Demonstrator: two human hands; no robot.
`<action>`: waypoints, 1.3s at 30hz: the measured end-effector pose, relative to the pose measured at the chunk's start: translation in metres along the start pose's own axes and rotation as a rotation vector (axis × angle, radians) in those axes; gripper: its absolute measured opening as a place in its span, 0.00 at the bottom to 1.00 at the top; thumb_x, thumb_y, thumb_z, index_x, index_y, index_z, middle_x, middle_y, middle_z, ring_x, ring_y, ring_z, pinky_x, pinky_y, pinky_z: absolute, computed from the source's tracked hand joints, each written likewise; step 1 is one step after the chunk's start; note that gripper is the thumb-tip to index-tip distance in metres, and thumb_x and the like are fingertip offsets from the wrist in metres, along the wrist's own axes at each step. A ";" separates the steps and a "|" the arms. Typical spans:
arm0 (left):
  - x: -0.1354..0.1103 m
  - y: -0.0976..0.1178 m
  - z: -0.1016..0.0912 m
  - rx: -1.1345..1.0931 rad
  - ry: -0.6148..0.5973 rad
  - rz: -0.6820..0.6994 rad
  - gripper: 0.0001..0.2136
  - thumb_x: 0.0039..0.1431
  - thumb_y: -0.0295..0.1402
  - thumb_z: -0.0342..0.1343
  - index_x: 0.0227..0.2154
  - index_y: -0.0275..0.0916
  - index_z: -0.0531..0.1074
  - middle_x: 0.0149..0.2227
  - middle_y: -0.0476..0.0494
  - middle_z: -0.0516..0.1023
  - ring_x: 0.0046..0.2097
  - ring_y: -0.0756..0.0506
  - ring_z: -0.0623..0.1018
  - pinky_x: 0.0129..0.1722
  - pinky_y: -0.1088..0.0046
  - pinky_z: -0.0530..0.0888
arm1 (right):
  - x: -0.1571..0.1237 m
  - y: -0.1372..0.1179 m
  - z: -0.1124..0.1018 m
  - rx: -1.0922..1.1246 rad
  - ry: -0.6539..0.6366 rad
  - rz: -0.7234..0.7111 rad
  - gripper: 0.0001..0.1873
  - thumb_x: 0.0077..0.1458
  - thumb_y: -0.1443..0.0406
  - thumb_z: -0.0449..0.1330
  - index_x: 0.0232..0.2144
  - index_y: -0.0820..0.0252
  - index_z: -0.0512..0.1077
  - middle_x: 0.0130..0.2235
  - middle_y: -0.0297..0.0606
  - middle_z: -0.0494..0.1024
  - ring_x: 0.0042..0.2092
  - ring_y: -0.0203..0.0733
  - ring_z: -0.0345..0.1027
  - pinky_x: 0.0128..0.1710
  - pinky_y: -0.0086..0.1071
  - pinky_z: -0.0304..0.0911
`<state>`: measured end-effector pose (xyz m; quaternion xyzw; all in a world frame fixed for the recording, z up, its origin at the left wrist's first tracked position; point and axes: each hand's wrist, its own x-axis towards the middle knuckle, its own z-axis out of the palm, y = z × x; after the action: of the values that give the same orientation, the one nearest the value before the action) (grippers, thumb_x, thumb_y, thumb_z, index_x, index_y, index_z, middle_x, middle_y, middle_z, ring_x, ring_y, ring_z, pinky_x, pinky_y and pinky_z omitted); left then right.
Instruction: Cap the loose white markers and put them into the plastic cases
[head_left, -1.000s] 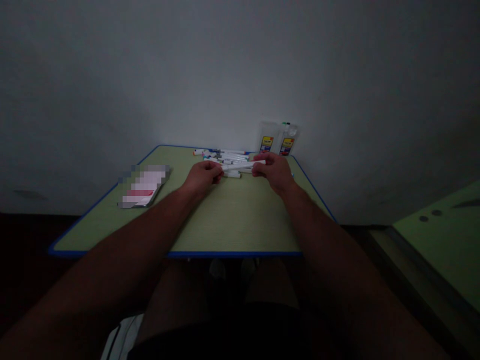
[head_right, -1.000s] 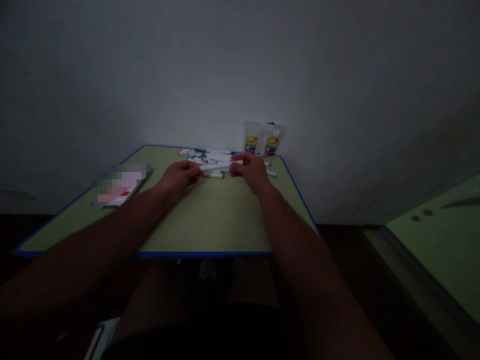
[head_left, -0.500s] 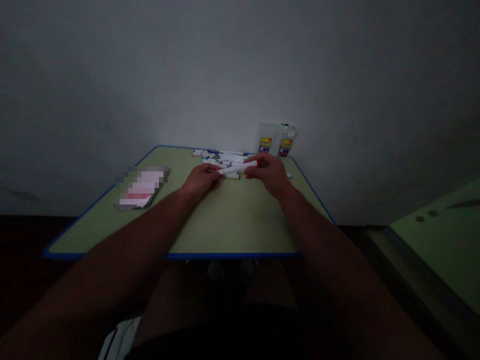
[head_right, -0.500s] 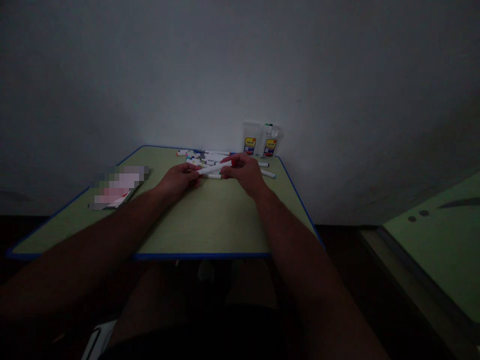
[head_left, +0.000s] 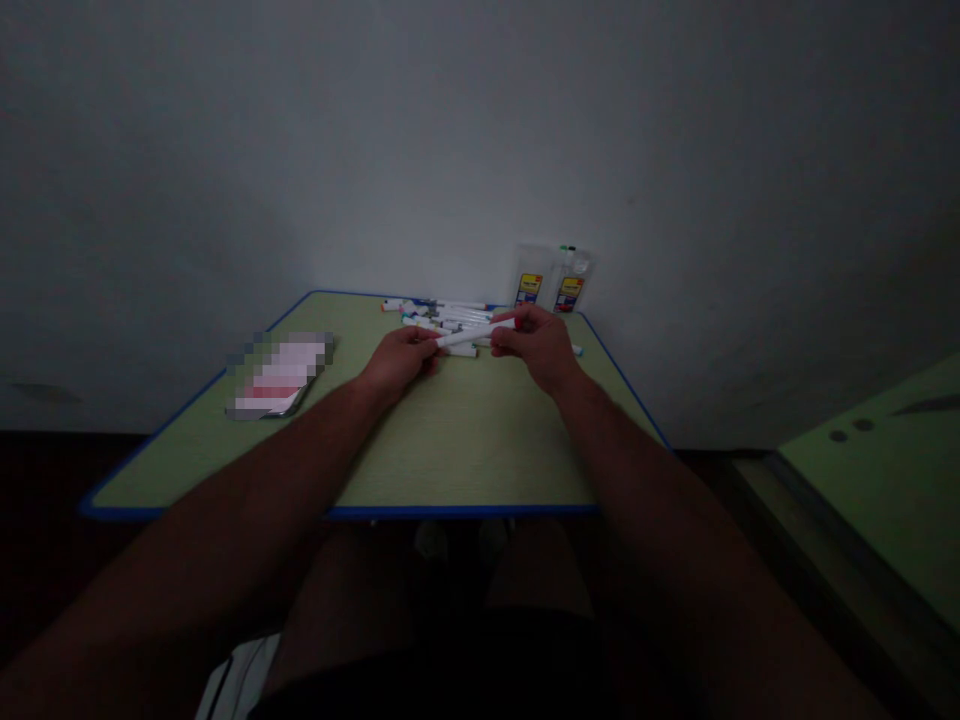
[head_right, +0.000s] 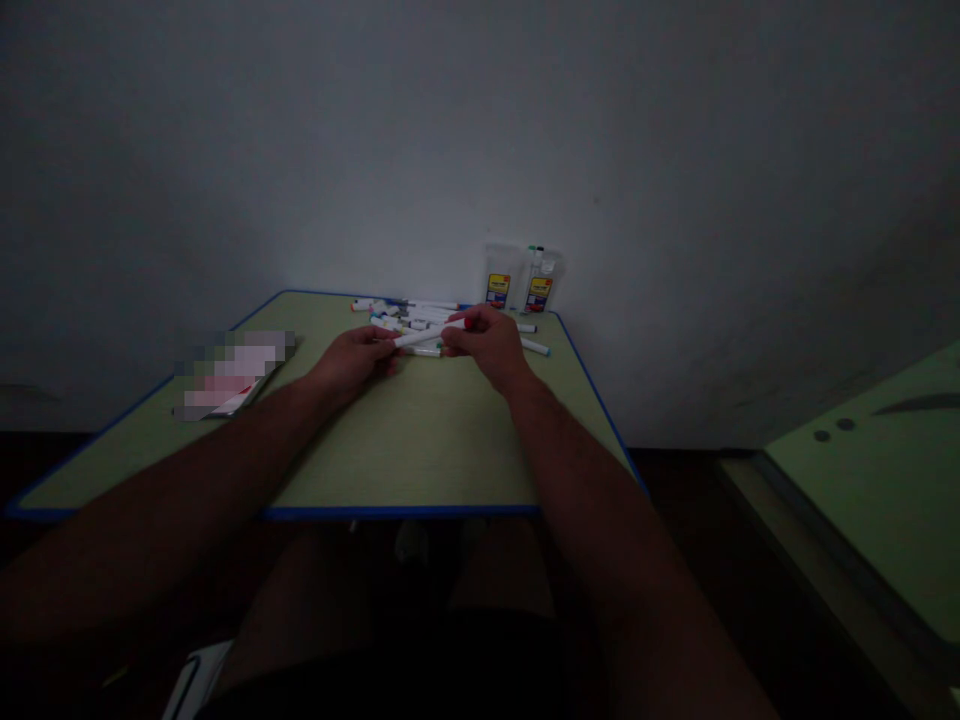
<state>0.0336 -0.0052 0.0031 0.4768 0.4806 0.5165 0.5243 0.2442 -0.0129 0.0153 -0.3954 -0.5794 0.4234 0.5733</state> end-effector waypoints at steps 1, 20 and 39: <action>0.000 0.000 0.000 -0.003 0.001 -0.002 0.04 0.53 0.21 0.58 0.27 0.35 0.73 0.24 0.46 0.75 0.21 0.52 0.70 0.22 0.73 0.70 | 0.000 0.000 0.000 -0.002 0.008 0.005 0.16 0.41 0.61 0.75 0.32 0.58 0.76 0.28 0.30 0.72 0.30 0.34 0.71 0.34 0.36 0.79; 0.000 0.001 -0.002 -0.086 -0.048 0.343 0.14 0.36 0.30 0.70 0.28 0.35 0.75 0.23 0.51 0.75 0.24 0.53 0.72 0.23 0.76 0.71 | 0.001 0.002 -0.009 -0.397 0.084 0.251 0.04 0.57 0.66 0.64 0.32 0.61 0.75 0.27 0.33 0.73 0.24 0.30 0.65 0.18 0.22 0.62; -0.008 0.008 0.001 0.115 0.033 0.488 0.12 0.43 0.31 0.68 0.32 0.38 0.75 0.32 0.48 0.77 0.34 0.49 0.75 0.37 0.72 0.73 | 0.003 0.007 -0.003 -0.308 0.033 0.150 0.09 0.53 0.66 0.68 0.38 0.62 0.77 0.33 0.38 0.81 0.23 0.32 0.71 0.15 0.22 0.60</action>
<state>0.0340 -0.0129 0.0114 0.5994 0.3882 0.6074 0.3481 0.2470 -0.0079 0.0098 -0.5274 -0.5970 0.3647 0.4822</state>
